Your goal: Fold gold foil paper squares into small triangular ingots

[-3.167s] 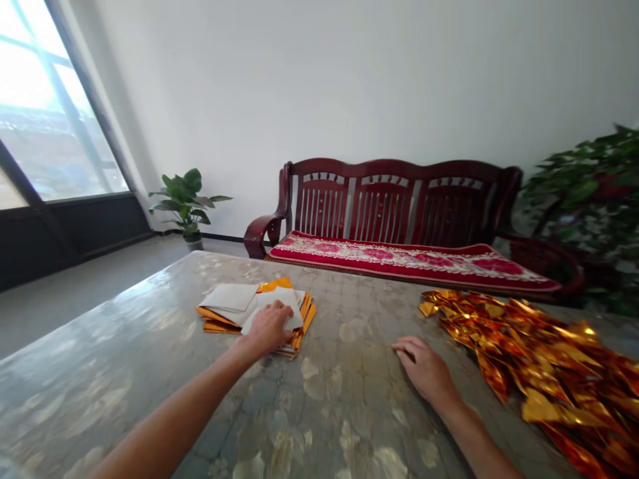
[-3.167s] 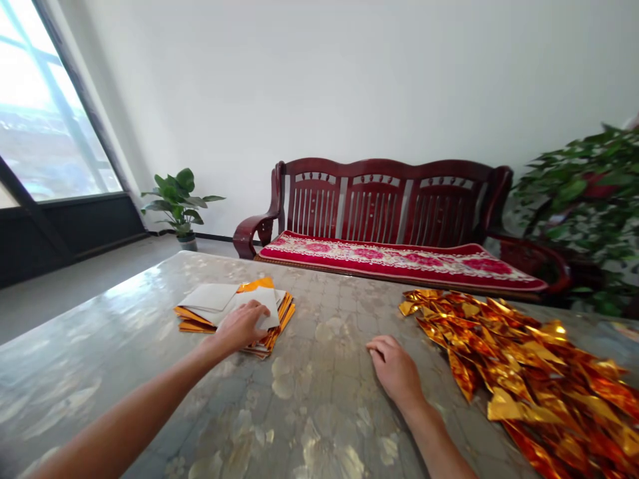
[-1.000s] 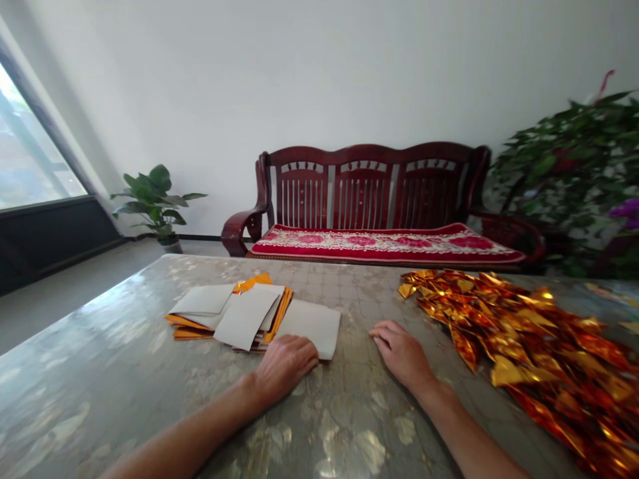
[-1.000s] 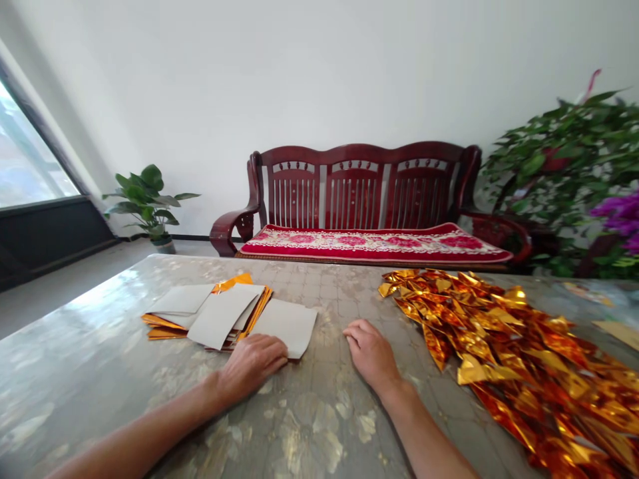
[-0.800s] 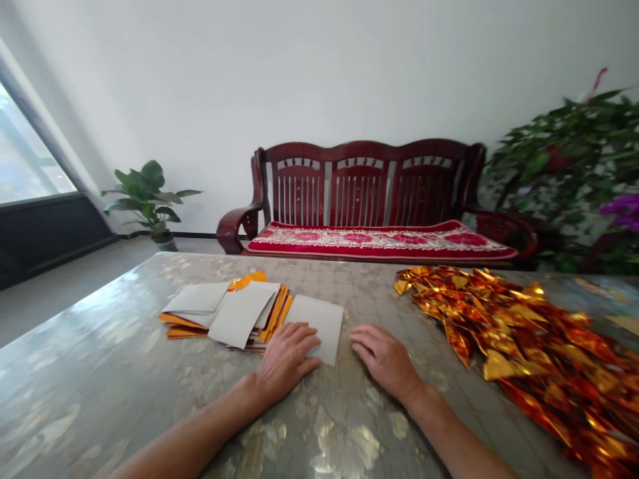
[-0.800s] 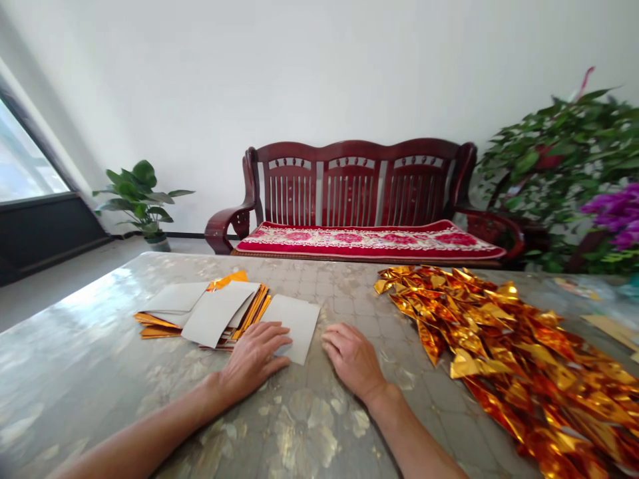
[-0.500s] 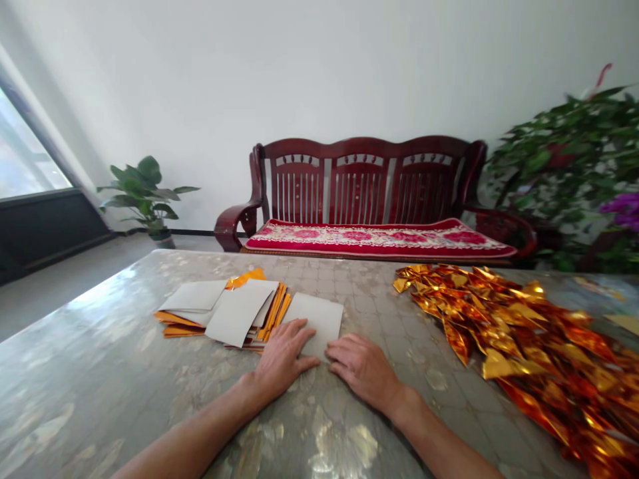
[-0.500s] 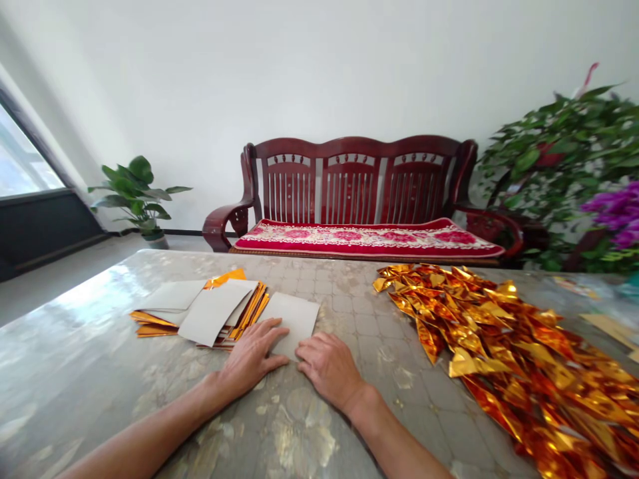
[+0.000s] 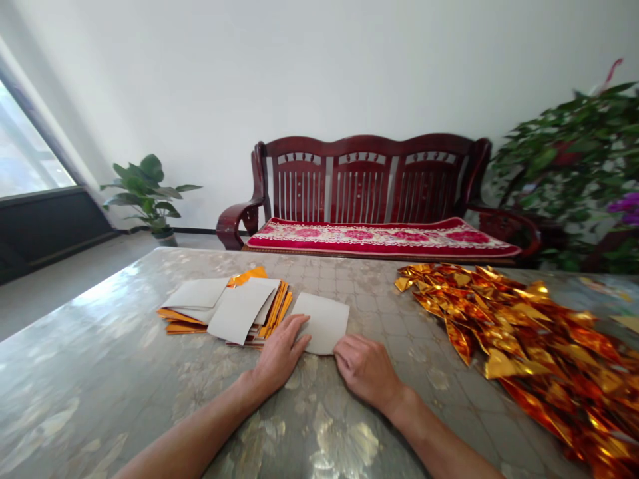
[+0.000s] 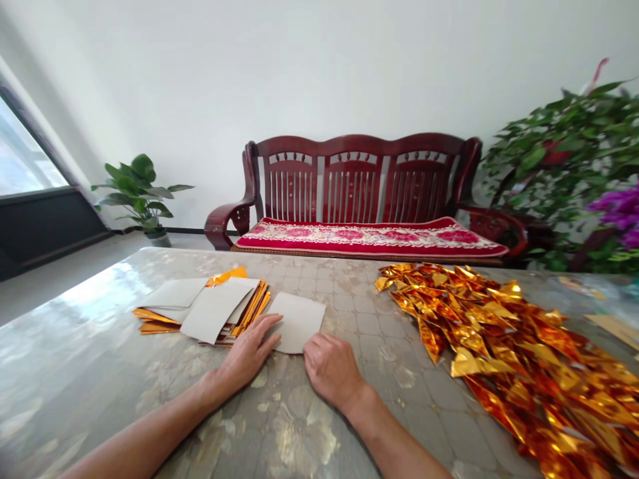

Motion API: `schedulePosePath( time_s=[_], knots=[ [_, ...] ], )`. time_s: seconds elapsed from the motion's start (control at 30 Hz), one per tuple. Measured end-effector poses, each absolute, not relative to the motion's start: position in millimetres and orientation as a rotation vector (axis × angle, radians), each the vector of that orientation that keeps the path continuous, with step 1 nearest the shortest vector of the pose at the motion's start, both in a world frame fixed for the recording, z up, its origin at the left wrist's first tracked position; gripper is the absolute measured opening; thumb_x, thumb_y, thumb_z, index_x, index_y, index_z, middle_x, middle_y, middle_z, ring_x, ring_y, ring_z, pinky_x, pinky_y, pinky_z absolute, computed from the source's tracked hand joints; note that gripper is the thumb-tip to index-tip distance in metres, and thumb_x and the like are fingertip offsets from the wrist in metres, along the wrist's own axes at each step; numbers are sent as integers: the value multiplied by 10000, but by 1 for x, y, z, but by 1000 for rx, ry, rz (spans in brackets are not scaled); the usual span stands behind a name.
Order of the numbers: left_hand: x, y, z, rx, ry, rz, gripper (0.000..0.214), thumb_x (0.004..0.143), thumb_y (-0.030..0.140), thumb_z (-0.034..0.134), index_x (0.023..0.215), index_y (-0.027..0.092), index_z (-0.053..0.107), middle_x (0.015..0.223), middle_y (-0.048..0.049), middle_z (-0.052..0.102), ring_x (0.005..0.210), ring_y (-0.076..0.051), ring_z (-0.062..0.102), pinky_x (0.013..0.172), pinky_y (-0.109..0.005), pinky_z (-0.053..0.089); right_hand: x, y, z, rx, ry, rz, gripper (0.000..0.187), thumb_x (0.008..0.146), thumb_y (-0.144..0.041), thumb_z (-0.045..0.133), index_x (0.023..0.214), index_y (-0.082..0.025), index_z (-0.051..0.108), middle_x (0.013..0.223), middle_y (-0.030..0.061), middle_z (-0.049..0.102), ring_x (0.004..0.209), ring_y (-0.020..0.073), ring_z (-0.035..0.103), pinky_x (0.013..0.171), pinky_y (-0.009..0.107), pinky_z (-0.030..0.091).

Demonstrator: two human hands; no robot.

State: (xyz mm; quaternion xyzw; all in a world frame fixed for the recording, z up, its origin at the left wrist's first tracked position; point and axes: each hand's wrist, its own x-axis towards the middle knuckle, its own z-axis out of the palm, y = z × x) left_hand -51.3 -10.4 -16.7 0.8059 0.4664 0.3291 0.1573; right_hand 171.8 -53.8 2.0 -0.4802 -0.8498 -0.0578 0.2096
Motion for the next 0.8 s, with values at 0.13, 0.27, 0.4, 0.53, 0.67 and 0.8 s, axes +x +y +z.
schedulePosePath(
  time_s=[0.13, 0.27, 0.4, 0.53, 0.67, 0.8],
  knots=[
    [-50, -13, -12, 2281, 1337, 926, 346, 942, 285, 513, 1277, 214, 564, 1296, -93, 613, 1230, -227, 558, 1088, -393, 433, 176, -52, 2, -1444, -2137, 61, 224, 822, -116, 527, 729, -236, 693, 760, 1, 713, 716, 137, 635, 636, 222, 396],
    [-49, -15, -9, 2265, 1322, 903, 379, 919, 267, 539, 1294, 223, 554, 1297, -93, 615, 1221, -233, 564, 1077, -402, 440, 180, -49, 4, -1482, -1962, 232, 221, 790, -150, 530, 703, -232, 715, 736, 5, 728, 680, 148, 652, 636, 223, 426],
    [-49, -13, -10, 2243, 1283, 909, 420, 875, 217, 578, 1294, 238, 561, 1284, -83, 624, 1189, -229, 585, 1050, -397, 464, 181, -47, 7, -1489, -1876, 332, 216, 771, -178, 537, 686, -229, 729, 710, 14, 735, 664, 163, 658, 634, 227, 448],
    [-50, -12, -11, 2216, 1209, 976, 317, 881, 186, 568, 1191, 226, 621, 1239, -74, 643, 1137, -204, 609, 1020, -360, 481, 181, -46, 8, -1482, -1837, 419, 210, 760, -197, 546, 658, -222, 729, 691, 17, 737, 653, 171, 662, 640, 234, 460],
    [-49, -13, -10, 2208, 1134, 1023, 182, 934, 236, 542, 1063, 224, 669, 1101, -50, 689, 1055, -176, 633, 959, -304, 494, 182, -44, 5, -1431, -1833, 519, 217, 756, -182, 545, 692, -222, 748, 721, 16, 751, 670, 178, 678, 667, 248, 481],
    [-48, -15, -8, 2181, 1107, 1051, 179, 963, 274, 514, 949, 215, 683, 974, -36, 701, 946, -161, 645, 875, -271, 504, 182, -47, 4, -1357, -1881, 535, 202, 815, -207, 556, 779, -228, 754, 809, 26, 759, 740, 179, 686, 711, 258, 496]
  ],
)
